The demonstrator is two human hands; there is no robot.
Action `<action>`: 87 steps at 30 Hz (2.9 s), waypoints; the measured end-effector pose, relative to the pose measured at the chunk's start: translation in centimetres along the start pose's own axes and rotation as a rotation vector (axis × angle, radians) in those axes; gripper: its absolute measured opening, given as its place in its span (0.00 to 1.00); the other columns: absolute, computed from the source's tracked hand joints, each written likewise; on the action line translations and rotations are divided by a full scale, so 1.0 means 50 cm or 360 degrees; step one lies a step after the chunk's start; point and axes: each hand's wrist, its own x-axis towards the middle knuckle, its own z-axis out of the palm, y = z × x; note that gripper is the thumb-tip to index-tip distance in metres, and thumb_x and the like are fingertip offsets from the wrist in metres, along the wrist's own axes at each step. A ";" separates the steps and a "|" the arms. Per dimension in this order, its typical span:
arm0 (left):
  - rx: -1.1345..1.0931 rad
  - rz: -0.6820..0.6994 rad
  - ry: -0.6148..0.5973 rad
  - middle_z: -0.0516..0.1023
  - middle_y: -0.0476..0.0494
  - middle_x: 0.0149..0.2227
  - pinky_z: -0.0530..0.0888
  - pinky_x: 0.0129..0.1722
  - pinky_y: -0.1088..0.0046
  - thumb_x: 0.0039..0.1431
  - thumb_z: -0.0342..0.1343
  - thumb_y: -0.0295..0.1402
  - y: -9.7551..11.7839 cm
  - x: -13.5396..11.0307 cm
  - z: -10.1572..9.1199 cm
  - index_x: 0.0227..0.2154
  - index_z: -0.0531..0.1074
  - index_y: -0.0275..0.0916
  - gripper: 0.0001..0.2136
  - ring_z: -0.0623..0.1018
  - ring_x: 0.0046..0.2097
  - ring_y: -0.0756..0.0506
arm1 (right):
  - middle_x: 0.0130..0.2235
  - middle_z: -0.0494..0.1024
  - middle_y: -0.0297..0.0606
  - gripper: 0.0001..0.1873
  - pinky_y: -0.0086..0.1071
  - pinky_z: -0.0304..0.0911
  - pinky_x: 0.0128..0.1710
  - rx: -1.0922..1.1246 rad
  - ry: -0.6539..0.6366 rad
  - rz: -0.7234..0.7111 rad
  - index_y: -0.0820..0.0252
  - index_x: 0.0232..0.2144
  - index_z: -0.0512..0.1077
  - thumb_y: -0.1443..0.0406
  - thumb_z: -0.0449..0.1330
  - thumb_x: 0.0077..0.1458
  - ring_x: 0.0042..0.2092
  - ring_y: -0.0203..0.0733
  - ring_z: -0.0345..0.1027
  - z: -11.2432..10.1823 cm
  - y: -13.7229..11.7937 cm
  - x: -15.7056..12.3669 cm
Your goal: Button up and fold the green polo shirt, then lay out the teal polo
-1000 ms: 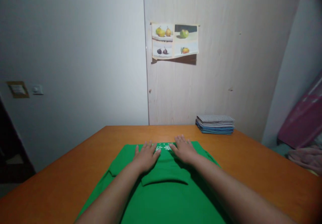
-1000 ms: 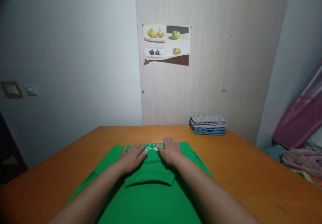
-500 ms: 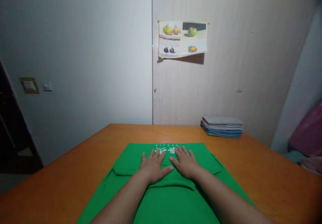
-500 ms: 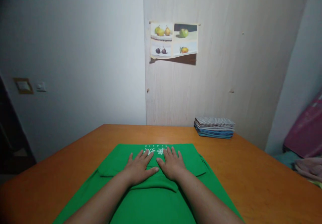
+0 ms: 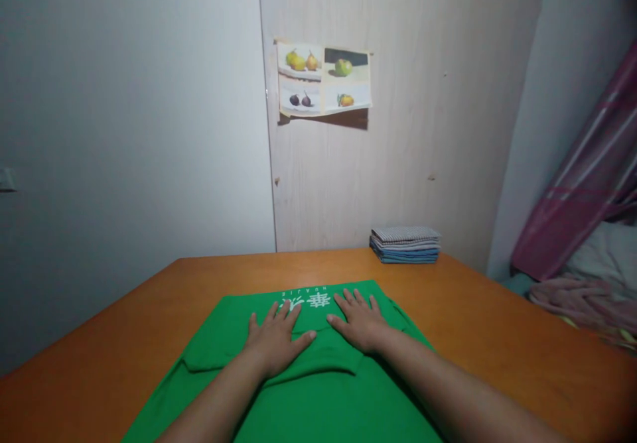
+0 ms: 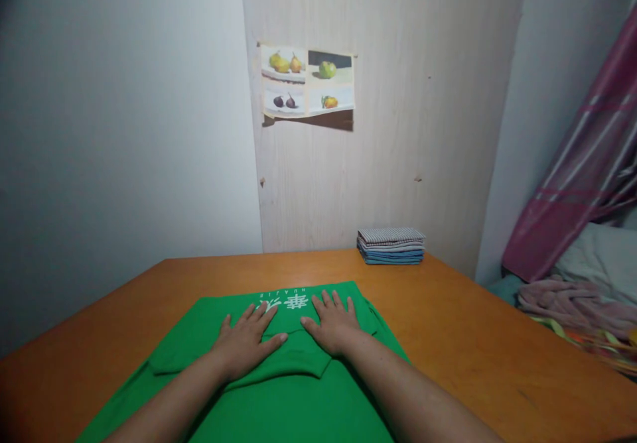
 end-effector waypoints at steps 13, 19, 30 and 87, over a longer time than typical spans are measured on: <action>0.0059 -0.0001 0.0054 0.47 0.43 0.73 0.43 0.63 0.26 0.56 0.35 0.70 -0.049 0.156 0.014 0.71 0.52 0.50 0.45 0.47 0.73 0.28 | 0.74 0.40 0.42 0.48 0.63 0.24 0.68 0.0017 0.0017 -0.0078 0.52 0.73 0.46 0.34 0.34 0.60 0.74 0.59 0.27 -0.015 0.019 0.138; 0.0053 0.0031 0.0072 0.48 0.43 0.73 0.45 0.62 0.25 0.56 0.36 0.69 -0.057 0.190 0.014 0.71 0.52 0.51 0.44 0.48 0.73 0.28 | 0.75 0.40 0.42 0.48 0.61 0.24 0.68 0.0004 0.0019 -0.0064 0.51 0.73 0.45 0.34 0.34 0.60 0.74 0.58 0.27 -0.018 0.027 0.165; 0.0065 0.0120 0.0099 0.57 0.36 0.71 0.48 0.66 0.36 0.66 0.37 0.57 -0.029 0.138 -0.032 0.67 0.61 0.43 0.34 0.55 0.72 0.32 | 0.75 0.38 0.44 0.47 0.59 0.26 0.68 0.0011 -0.0093 0.0036 0.52 0.73 0.43 0.35 0.36 0.61 0.74 0.56 0.26 -0.059 0.021 0.146; -0.1563 -0.1004 0.1151 0.77 0.46 0.21 0.76 0.31 0.63 0.39 0.66 0.52 -0.169 -0.462 0.033 0.24 0.72 0.40 0.20 0.81 0.31 0.36 | 0.27 0.76 0.38 0.12 0.32 0.55 0.29 0.0289 0.0655 0.0377 0.55 0.23 0.67 0.58 0.53 0.56 0.31 0.43 0.69 -0.042 0.198 -0.410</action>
